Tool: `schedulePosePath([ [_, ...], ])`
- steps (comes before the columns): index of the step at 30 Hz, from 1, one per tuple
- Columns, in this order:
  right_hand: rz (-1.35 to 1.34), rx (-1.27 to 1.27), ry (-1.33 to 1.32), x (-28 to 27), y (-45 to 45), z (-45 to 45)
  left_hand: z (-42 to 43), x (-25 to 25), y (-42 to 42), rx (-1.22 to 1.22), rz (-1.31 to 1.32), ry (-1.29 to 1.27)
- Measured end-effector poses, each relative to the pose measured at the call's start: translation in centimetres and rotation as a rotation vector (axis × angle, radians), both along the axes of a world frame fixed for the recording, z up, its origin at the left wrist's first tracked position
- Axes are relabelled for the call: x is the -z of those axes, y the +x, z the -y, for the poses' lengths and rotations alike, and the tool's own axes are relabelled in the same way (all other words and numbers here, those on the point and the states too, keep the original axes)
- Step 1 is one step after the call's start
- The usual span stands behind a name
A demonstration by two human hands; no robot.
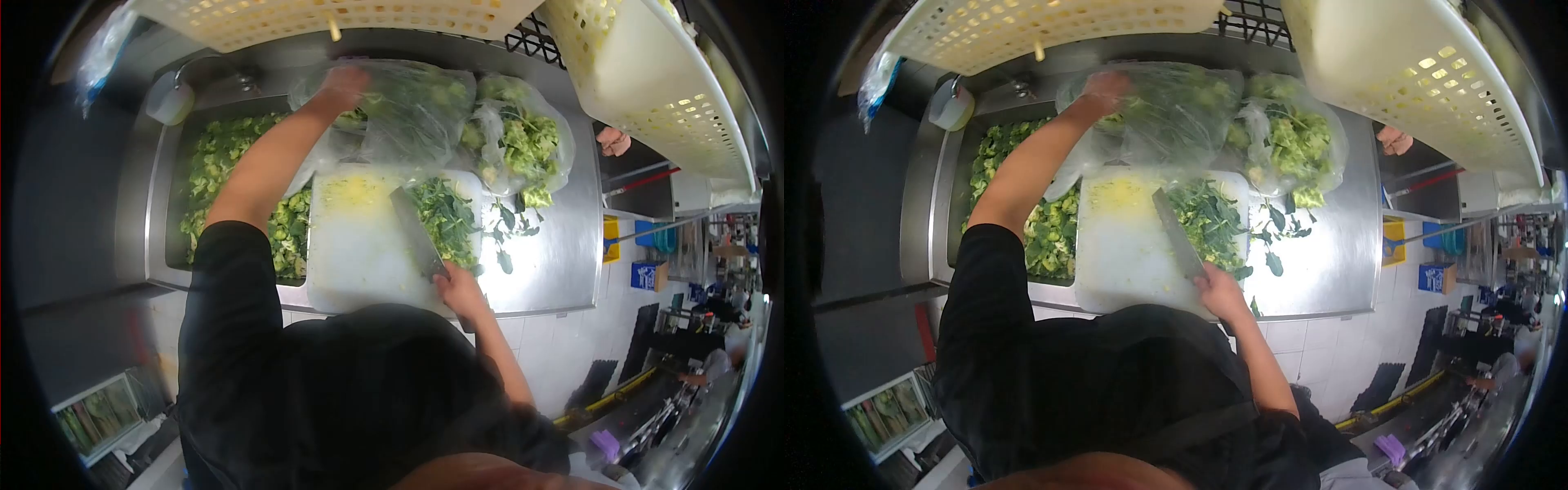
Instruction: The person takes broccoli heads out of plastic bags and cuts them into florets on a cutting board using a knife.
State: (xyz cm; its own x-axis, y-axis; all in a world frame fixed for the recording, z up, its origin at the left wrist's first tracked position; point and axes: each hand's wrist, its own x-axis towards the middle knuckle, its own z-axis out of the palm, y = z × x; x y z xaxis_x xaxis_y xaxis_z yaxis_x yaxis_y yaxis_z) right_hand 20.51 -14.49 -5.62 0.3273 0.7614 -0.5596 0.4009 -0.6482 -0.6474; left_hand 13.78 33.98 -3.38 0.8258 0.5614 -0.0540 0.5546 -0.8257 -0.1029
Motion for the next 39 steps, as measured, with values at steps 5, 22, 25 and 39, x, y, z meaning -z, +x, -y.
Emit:
schedulePosePath([
  [5,0.011,-0.03,0.027,0.0,1.0,-1.6,-0.4,1.6,-0.8,0.283,0.242,0.141],
  [22,-0.014,0.02,0.085,0.4,0.5,-2.7,4.3,-5.0,-3.5,-0.372,0.308,-0.29],
  [25,0.005,0.005,0.077,1.4,0.1,-2.1,3.4,-3.5,-3.2,-0.55,0.051,-0.081],
  [39,0.115,-0.13,0.156,-0.5,-0.4,-13.0,7.4,-1.7,-8.5,-0.193,-0.002,0.028],
])
